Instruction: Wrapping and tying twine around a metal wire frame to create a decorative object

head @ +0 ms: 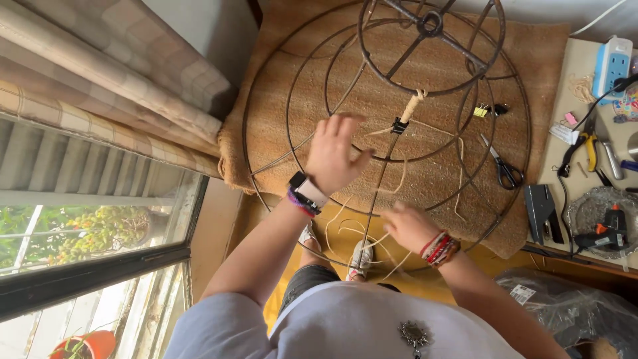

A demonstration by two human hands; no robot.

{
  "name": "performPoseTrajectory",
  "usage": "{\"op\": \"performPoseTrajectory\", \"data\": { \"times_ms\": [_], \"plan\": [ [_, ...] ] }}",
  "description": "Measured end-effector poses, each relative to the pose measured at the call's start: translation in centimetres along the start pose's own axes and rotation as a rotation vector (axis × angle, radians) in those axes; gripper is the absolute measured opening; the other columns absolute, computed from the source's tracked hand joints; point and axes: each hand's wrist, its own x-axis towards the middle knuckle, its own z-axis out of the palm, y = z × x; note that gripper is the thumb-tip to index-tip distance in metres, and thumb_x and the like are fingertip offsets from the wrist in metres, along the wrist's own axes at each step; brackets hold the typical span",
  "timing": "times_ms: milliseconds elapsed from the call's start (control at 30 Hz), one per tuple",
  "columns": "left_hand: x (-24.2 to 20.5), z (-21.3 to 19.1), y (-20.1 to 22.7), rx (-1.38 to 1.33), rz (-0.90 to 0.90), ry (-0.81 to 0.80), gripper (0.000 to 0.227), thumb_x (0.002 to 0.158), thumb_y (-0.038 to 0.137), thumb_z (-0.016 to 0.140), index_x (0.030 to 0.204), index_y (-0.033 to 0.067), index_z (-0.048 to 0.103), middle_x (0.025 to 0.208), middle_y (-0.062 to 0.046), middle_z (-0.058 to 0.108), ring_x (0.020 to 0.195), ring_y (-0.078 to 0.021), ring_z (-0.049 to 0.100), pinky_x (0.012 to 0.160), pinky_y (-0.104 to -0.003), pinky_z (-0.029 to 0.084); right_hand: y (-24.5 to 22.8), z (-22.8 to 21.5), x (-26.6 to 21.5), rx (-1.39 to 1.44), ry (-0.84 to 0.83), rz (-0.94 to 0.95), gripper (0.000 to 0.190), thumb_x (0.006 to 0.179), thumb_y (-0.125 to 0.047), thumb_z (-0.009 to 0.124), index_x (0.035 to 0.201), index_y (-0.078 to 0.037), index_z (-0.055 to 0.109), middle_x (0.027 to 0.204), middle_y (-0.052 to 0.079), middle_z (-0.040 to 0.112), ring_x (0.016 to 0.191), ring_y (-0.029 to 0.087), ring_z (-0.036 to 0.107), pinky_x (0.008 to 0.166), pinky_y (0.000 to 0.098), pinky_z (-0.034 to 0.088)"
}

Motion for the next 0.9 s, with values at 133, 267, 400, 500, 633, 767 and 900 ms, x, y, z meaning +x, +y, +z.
{"op": "performPoseTrajectory", "data": {
  "times_ms": [133,267,400,500,633,767,900],
  "plan": [
    [-2.3,6.0,-0.6,-0.507,0.058,0.024,0.009,0.079,0.021,0.074,0.085,0.0149,0.071,0.077,-0.002,0.066,0.08,-0.0261,0.068,0.078,-0.034,0.055,-1.1,-4.9,-1.0,0.04,0.672,-0.049,0.048,0.087,-0.027,0.07,0.134,-0.026,0.062,0.114,0.002,0.059,0.098,0.026,0.07,0.074,0.0393,0.061],
    [-3.8,1.0,6.0,-1.865,-0.74,-0.232,0.034,0.105,0.036,0.047,0.114,0.0037,0.055,0.068,-0.012,0.059,0.052,-0.023,0.068,0.049,-0.033,0.061,-3.3,-5.3,-1.1,0.209,0.842,-0.442,0.055,0.084,-0.02,0.075,0.136,-0.007,0.062,0.136,0.024,0.049,0.129,0.048,0.048,0.103,0.0534,0.047],
    [-5.3,1.8,4.8,-1.652,-0.774,0.0,0.047,0.102,0.043,0.034,0.125,0.0111,0.061,0.101,-0.005,0.072,0.103,-0.0167,0.067,0.088,-0.029,0.051,0.7,6.0,1.1,0.891,0.647,-0.423,0.025,0.096,-0.003,0.058,0.118,0.004,0.07,0.118,0.035,0.061,0.114,0.05,0.057,0.095,0.0541,0.05],
    [-8.3,6.0,2.4,-1.482,-1.278,0.123,0.034,0.104,0.042,0.047,0.098,0.0151,0.067,0.092,-0.003,0.066,0.093,-0.0191,0.065,0.084,-0.027,0.053,-0.8,-3.3,-2.7,2.152,0.325,-0.517,0.051,0.106,-0.048,0.046,0.066,-0.021,0.031,0.055,-0.014,0.016,0.05,0.004,0.019,0.05,0.0249,0.022],
    [-6.5,5.2,3.8,-1.874,-1.263,-0.284,0.057,0.1,0.06,0.052,0.118,0.008,0.065,0.103,-0.01,0.064,0.098,-0.0244,0.066,0.09,-0.037,0.059,1.2,-2.3,-2.9,1.998,0.188,-0.422,0.047,0.11,-0.042,0.037,0.068,-0.021,0.035,0.05,-0.014,0.018,0.041,0.007,0.021,0.056,0.0327,0.035],
    [-6.0,0.8,3.9,-1.971,-1.0,0.335,0.034,0.096,0.034,0.048,0.066,0.0222,0.037,0.053,0.012,0.025,0.039,-0.006,0.029,0.039,-0.02,0.03,2.2,-1.9,-3.5,1.704,0.482,-0.231,0.022,0.111,-0.024,0.039,0.093,-0.016,0.047,0.071,-0.004,0.041,0.064,0.013,0.045,0.068,0.0334,0.046],
    [-12.4,5.5,2.4,-1.394,-0.638,0.047,0.046,0.107,0.042,0.046,0.077,0.014,0.067,0.063,-0.007,0.068,0.055,-0.0132,0.069,0.049,-0.025,0.056,-0.9,-4.6,-5.9,0.74,0.938,-0.088,0.015,0.104,-0.004,0.057,0.117,0.002,0.052,0.105,0.016,0.056,0.094,0.03,0.061,0.082,0.0397,0.055]
  ]
}}
